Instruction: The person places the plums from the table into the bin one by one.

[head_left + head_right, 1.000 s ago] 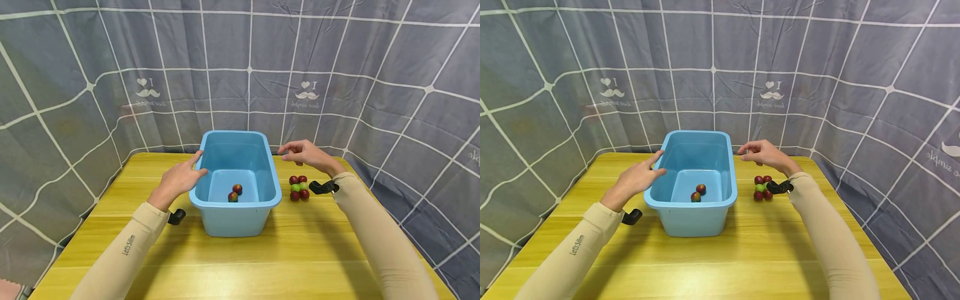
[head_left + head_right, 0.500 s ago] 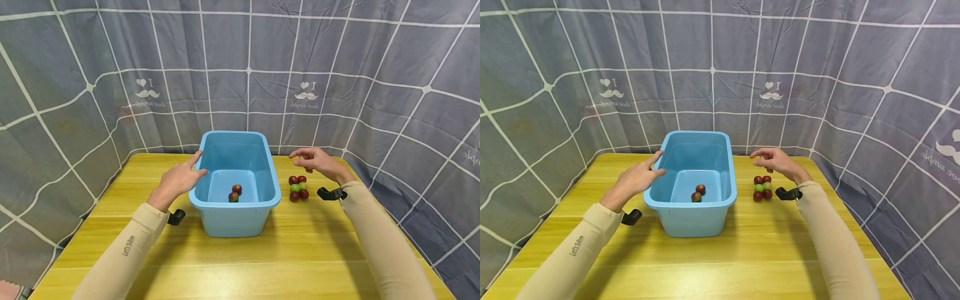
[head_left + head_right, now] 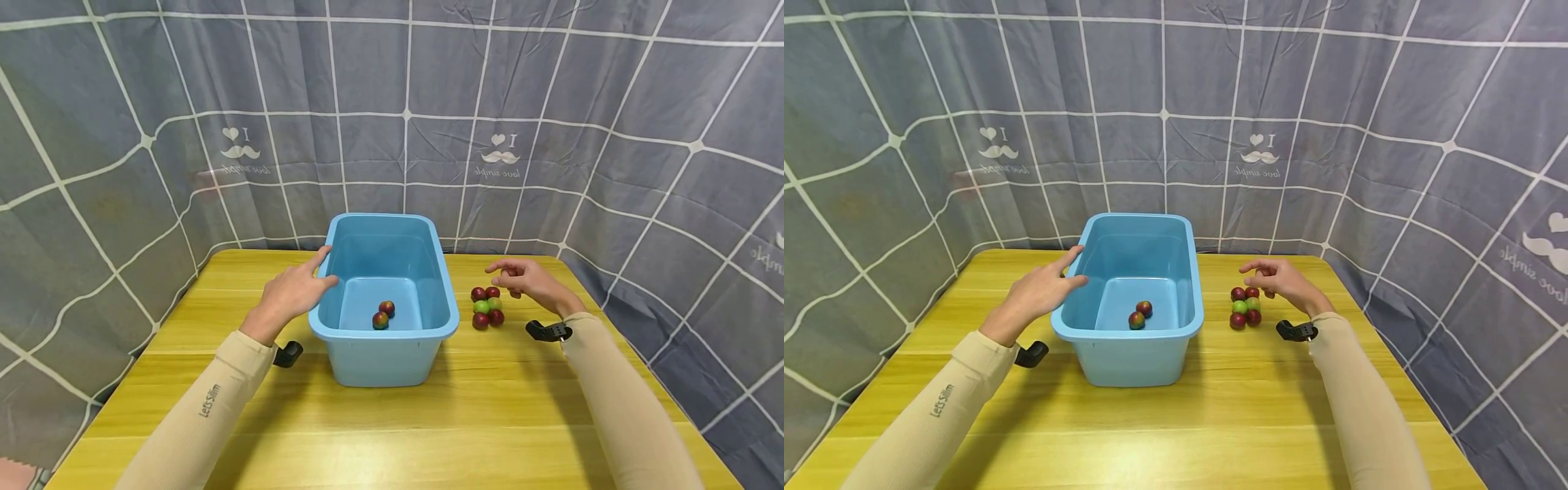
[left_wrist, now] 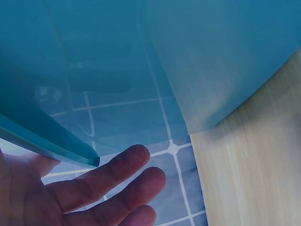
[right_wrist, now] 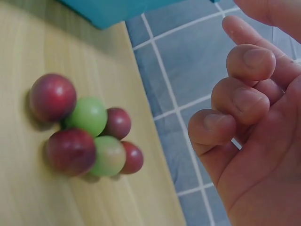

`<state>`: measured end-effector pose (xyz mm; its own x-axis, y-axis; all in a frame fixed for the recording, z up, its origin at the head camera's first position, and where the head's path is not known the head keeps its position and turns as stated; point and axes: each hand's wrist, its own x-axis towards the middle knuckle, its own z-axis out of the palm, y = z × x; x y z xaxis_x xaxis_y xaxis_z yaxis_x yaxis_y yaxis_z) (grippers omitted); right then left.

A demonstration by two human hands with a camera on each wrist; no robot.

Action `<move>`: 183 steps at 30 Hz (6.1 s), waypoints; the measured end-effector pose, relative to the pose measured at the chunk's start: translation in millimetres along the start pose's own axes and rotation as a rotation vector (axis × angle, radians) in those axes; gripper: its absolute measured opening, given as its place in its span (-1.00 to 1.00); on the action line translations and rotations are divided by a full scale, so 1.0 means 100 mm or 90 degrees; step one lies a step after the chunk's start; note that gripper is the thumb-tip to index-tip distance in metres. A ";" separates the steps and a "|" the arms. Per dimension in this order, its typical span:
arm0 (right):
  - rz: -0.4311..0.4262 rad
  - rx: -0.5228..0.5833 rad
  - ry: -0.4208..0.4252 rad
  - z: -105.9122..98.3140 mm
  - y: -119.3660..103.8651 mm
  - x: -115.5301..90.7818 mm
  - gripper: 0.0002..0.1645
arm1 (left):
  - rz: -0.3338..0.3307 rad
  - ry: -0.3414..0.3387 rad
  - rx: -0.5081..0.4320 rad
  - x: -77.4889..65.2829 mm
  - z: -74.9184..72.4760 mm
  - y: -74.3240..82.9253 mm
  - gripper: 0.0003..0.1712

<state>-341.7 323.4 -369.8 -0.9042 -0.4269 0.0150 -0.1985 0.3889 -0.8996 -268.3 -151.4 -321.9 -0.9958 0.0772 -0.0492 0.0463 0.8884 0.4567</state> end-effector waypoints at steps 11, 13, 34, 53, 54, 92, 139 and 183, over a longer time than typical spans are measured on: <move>0.027 0.020 0.028 0.03 0.28 -0.07 -0.59 | 0.001 0.001 0.004 0.00 0.01 -0.01 -0.10; 0.037 0.026 0.031 0.04 0.33 -0.08 -0.57 | 0.001 0.001 0.003 0.00 0.01 -0.01 -0.10; 0.089 0.029 0.089 0.13 0.76 -0.16 -0.45 | -0.002 -0.001 -0.005 -0.01 0.01 -0.01 -0.11; 0.138 -0.007 0.143 0.20 0.95 -0.11 -0.46 | 0.001 0.003 -0.010 -0.04 0.00 0.01 -0.12; 0.139 -0.009 0.145 0.20 0.95 -0.11 -0.46 | 0.001 0.002 -0.010 -0.03 0.00 0.01 -0.11; 0.197 -0.018 0.221 0.28 0.98 -0.06 -0.38 | -0.001 -0.001 -0.006 -0.02 0.01 0.00 -0.11; 0.138 -0.052 0.202 0.15 0.87 -0.12 -0.43 | -0.006 0.007 -0.013 -0.02 0.01 0.05 -0.11; -0.049 -0.122 0.155 0.12 -0.18 0.04 -0.54 | -0.006 0.010 -0.016 -0.02 0.00 0.04 -0.11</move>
<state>-337.3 305.0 -359.1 -0.9430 -0.2622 0.2049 -0.3169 0.5197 -0.7934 -266.2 -147.7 -319.9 -0.9973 0.0616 -0.0398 0.0351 0.8772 0.4788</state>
